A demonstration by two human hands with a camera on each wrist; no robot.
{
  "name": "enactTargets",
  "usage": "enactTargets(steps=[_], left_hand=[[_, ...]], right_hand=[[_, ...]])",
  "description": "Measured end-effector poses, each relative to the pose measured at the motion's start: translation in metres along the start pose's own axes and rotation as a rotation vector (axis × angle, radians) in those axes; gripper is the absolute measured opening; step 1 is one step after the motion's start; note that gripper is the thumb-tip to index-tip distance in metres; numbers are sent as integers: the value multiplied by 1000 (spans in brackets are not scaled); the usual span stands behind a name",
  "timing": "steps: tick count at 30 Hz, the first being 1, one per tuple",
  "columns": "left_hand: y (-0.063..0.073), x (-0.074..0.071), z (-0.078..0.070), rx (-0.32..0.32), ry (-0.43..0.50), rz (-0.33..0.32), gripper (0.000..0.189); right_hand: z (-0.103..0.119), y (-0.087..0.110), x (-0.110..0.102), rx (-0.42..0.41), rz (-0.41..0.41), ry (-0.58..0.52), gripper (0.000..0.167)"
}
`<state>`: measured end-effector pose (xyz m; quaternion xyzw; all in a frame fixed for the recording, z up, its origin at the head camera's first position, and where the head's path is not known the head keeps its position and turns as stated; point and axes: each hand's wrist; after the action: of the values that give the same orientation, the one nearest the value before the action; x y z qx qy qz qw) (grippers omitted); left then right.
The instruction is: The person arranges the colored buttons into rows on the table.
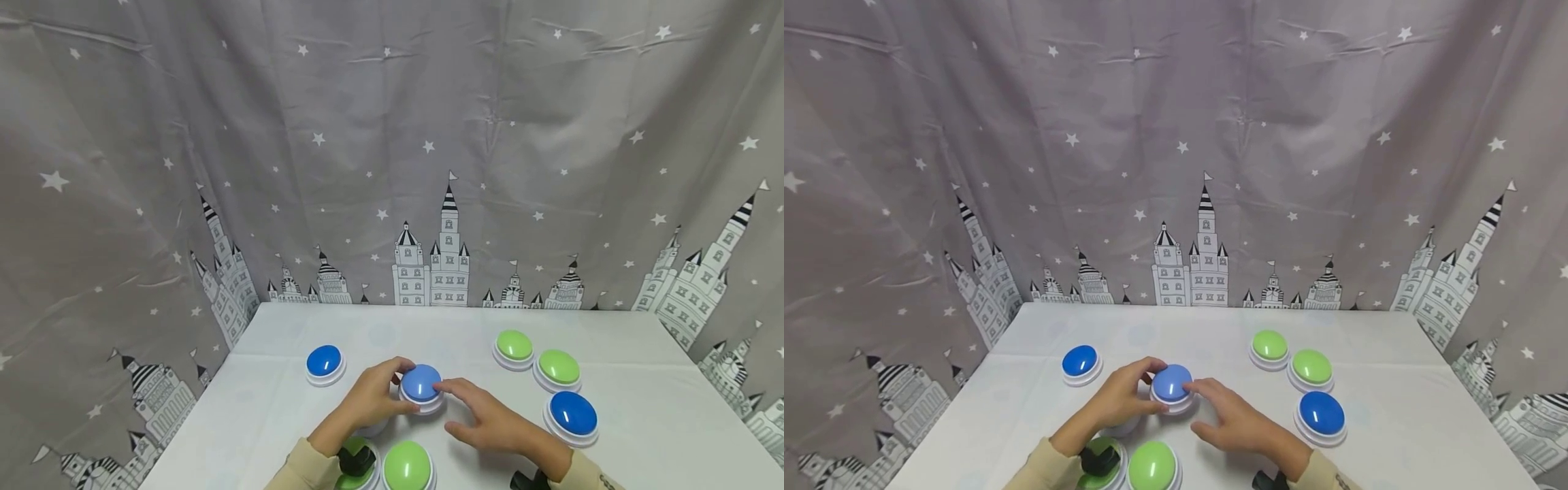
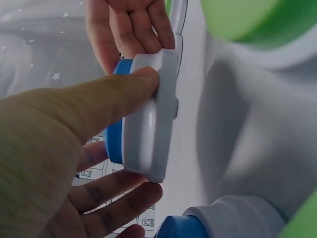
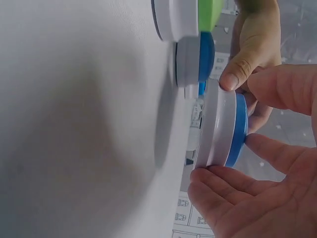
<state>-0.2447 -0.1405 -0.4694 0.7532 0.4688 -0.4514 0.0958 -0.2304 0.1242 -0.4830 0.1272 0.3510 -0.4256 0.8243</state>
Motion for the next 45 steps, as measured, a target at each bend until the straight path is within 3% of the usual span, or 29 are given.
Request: enactTargets(steps=[16,23,34,45], left_hand=[[18,1,-5,-8,-101,98,66],[21,0,-8,-20,-149,154,67],[19,-2,-4,-5,-215,192,68],[18,0,-6,-10,-216,221,69]], right_hand=[[2,7,18,-21,88,-2,57],[3,9,21,11,137,-12,56],[1,5,23,-16,124,23,54],[0,6,25,8,138,42,57]])
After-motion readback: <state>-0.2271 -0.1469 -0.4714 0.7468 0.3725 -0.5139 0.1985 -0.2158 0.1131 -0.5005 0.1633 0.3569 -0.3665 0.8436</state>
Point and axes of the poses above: each hand's wrist, its own y-axis away from the middle knuckle, its own x-axis out of the palm, z = x × y, and after that the axes turned 13 degrees about x, right-handed
